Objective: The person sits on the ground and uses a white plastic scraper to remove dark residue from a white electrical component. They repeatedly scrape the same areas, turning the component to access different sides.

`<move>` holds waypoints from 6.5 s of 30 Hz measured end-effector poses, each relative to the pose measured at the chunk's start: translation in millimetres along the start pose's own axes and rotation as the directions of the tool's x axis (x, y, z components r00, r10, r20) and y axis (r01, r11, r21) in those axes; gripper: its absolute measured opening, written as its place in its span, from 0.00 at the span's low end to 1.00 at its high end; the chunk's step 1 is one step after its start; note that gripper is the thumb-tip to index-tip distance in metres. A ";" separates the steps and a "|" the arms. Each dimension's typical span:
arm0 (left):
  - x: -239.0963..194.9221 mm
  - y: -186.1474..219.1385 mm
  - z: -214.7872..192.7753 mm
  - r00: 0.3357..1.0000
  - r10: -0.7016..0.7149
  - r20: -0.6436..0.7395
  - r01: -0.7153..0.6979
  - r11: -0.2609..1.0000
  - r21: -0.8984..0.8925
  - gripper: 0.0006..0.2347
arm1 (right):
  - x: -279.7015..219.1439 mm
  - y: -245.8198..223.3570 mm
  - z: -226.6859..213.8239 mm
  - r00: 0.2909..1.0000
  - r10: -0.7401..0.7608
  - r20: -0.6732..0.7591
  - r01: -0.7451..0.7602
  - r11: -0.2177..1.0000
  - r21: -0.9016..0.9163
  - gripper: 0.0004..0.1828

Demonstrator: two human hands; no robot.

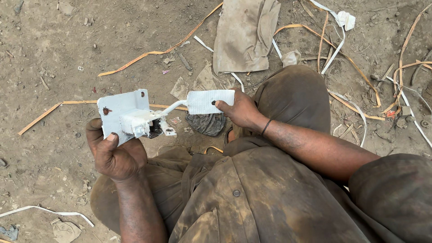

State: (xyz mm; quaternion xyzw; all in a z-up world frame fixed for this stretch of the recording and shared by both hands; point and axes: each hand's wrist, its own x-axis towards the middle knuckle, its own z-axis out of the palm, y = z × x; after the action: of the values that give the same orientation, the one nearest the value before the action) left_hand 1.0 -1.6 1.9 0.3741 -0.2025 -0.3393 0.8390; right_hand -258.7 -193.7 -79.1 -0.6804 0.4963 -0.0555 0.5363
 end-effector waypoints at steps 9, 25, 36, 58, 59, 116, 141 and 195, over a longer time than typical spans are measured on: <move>-0.6 -11.5 -8.5 0.997 0.038 -0.060 -0.040 0.998 -0.040 0.18 | 2.2 0.3 0.7 0.997 -0.032 0.073 0.027 0.997 0.067 0.24; 2.7 -25.8 -4.1 0.986 0.001 -0.166 -0.017 0.995 -0.097 0.15 | 31.4 46.8 7.6 0.988 0.047 0.150 -0.064 0.992 0.111 0.28; 4.9 -25.6 -1.0 0.978 -0.014 -0.206 0.004 0.999 -0.048 0.15 | 26.1 29.0 4.7 0.984 0.123 0.128 -0.121 0.992 -0.026 0.29; 8.4 -27.0 0.1 0.971 -0.022 -0.238 0.006 0.998 -0.070 0.14 | 85.8 112.7 23.1 0.974 0.115 0.196 -0.167 0.948 0.272 0.30; 9.9 -27.5 -1.3 0.973 -0.020 -0.231 -0.001 0.996 -0.090 0.14 | 89.3 111.8 24.7 0.978 0.114 0.174 -0.160 0.947 0.280 0.31; 4.0 -20.7 -7.6 0.975 0.036 -0.220 -0.052 0.996 -0.071 0.13 | 14.8 23.7 6.0 0.986 -0.007 0.166 -0.031 0.975 0.221 0.27; 1.2 -10.5 15.6 0.998 0.019 -0.054 -0.014 0.996 0.086 0.19 | 19.4 29.7 4.9 0.967 0.090 0.240 -0.136 0.974 0.183 0.26; -4.3 -13.8 -3.7 0.996 0.065 -0.061 -0.066 0.998 -0.007 0.15 | 4.7 5.2 2.8 0.993 0.008 0.114 -0.038 0.963 0.267 0.26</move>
State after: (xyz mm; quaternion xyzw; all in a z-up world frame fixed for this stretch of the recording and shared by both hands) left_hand -5.5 -3.4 -11.3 0.3736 -0.1876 -0.3010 0.8571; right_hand -257.8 -195.0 -86.5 -0.5977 0.4612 -0.0776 0.6511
